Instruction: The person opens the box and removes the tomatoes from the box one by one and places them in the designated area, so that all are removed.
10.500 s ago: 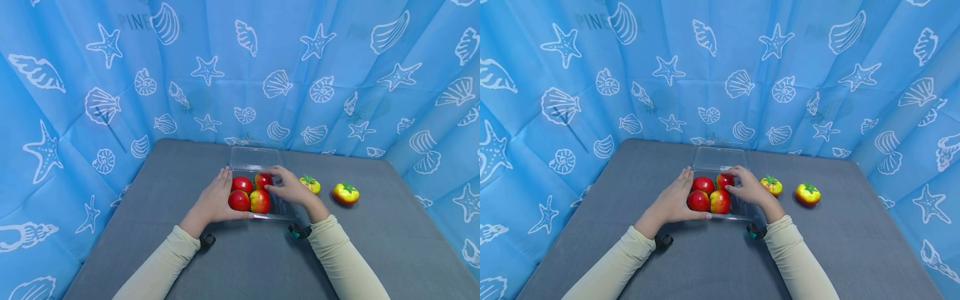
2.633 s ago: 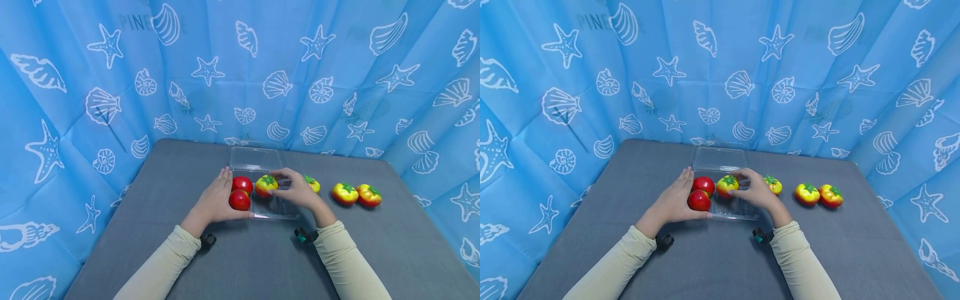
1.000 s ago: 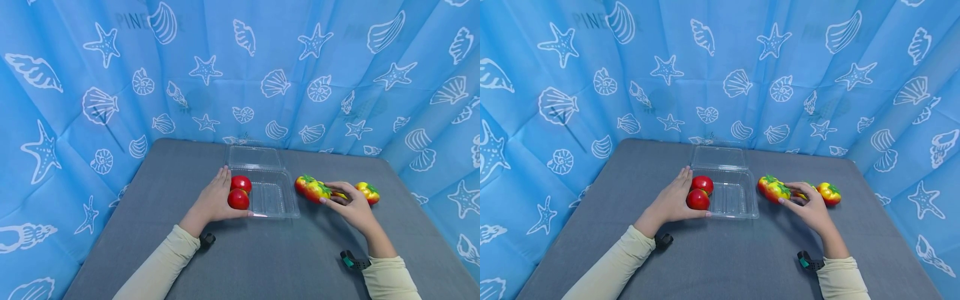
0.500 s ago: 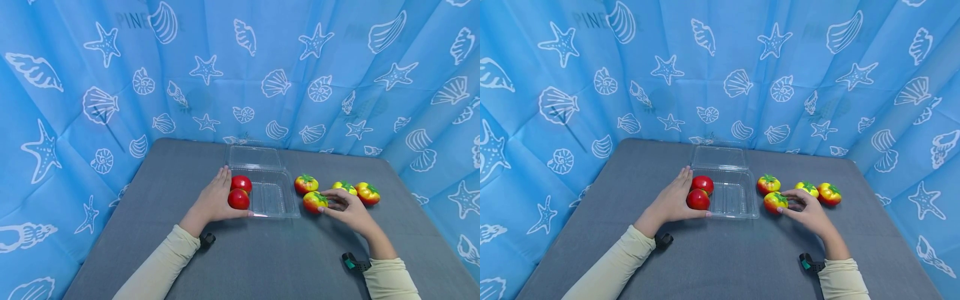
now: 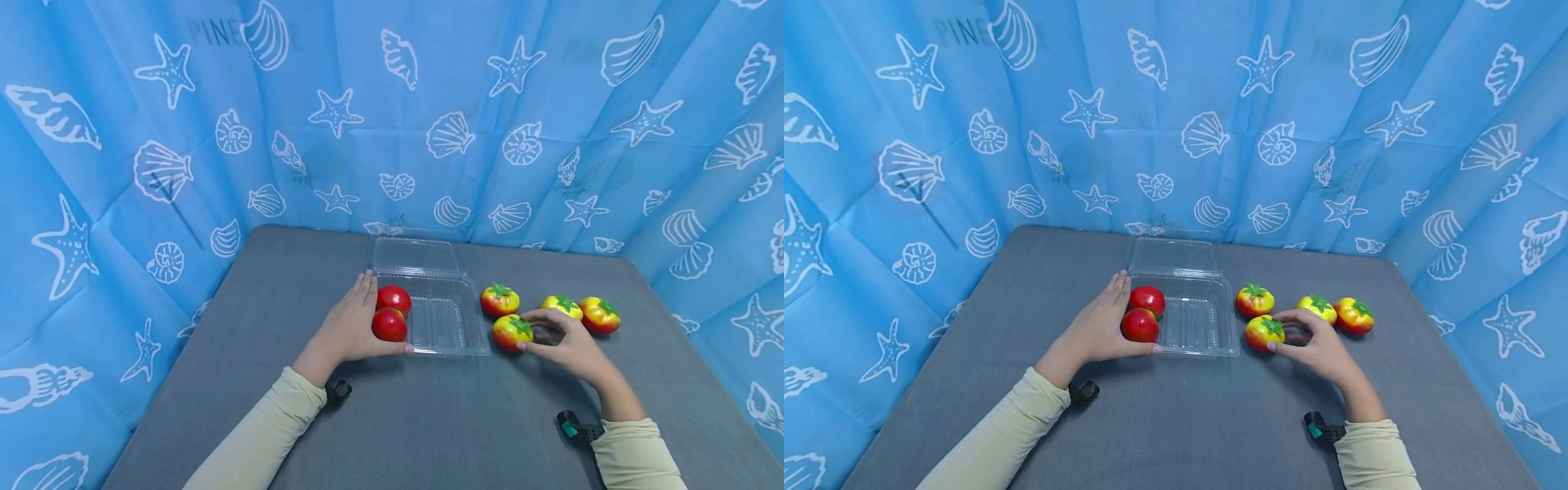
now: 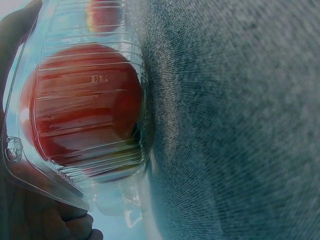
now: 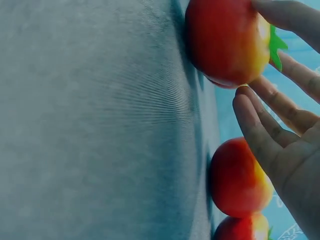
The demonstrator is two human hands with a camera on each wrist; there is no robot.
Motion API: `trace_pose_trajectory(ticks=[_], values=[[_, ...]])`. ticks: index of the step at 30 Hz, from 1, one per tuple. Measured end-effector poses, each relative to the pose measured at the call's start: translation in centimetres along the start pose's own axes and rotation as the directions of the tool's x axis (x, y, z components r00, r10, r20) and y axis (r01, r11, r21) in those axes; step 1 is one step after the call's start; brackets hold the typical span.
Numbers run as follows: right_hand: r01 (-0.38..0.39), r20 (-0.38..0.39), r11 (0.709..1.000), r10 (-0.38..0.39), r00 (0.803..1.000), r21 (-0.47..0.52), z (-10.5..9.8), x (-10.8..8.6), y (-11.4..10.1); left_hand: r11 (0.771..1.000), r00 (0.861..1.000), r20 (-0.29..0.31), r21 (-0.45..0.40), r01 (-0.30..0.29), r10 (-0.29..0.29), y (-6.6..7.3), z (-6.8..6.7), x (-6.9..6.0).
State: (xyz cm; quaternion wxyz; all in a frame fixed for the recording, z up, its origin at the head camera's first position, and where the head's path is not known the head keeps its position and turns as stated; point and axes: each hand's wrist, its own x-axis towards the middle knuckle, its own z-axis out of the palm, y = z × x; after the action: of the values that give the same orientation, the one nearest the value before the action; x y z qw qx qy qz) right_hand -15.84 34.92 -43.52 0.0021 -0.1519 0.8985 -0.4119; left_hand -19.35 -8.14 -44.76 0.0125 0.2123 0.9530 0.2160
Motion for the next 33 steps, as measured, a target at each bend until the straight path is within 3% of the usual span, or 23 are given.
trace_pose_trajectory(ticks=[6,11,19,27,33], values=[[0.002,-0.029,0.994,-0.005,1.000,-0.105,-0.8,0.3,-1.1,1.000,1.000,-0.006,-0.004,0.000,0.000,-0.1,0.1,0.0],[0.004,-0.042,0.996,-0.008,0.999,-0.092,-0.6,1.1,-2.7,1.000,1.000,-0.011,-0.001,0.000,0.000,-0.2,0.3,0.1],[0.140,-0.075,0.990,-0.140,0.987,-0.007,2.9,3.9,-7.1,1.000,1.000,-0.015,0.008,0.016,-0.016,-0.1,0.2,0.1],[0.213,0.068,0.975,-0.217,0.974,0.062,7.9,6.9,-9.9,1.000,0.999,-0.036,0.020,0.011,-0.010,0.1,0.0,0.1],[0.248,0.144,0.966,-0.256,0.956,0.072,10.3,8.0,-11.0,1.000,0.999,-0.042,0.020,0.006,-0.005,0.1,-0.1,0.1]])
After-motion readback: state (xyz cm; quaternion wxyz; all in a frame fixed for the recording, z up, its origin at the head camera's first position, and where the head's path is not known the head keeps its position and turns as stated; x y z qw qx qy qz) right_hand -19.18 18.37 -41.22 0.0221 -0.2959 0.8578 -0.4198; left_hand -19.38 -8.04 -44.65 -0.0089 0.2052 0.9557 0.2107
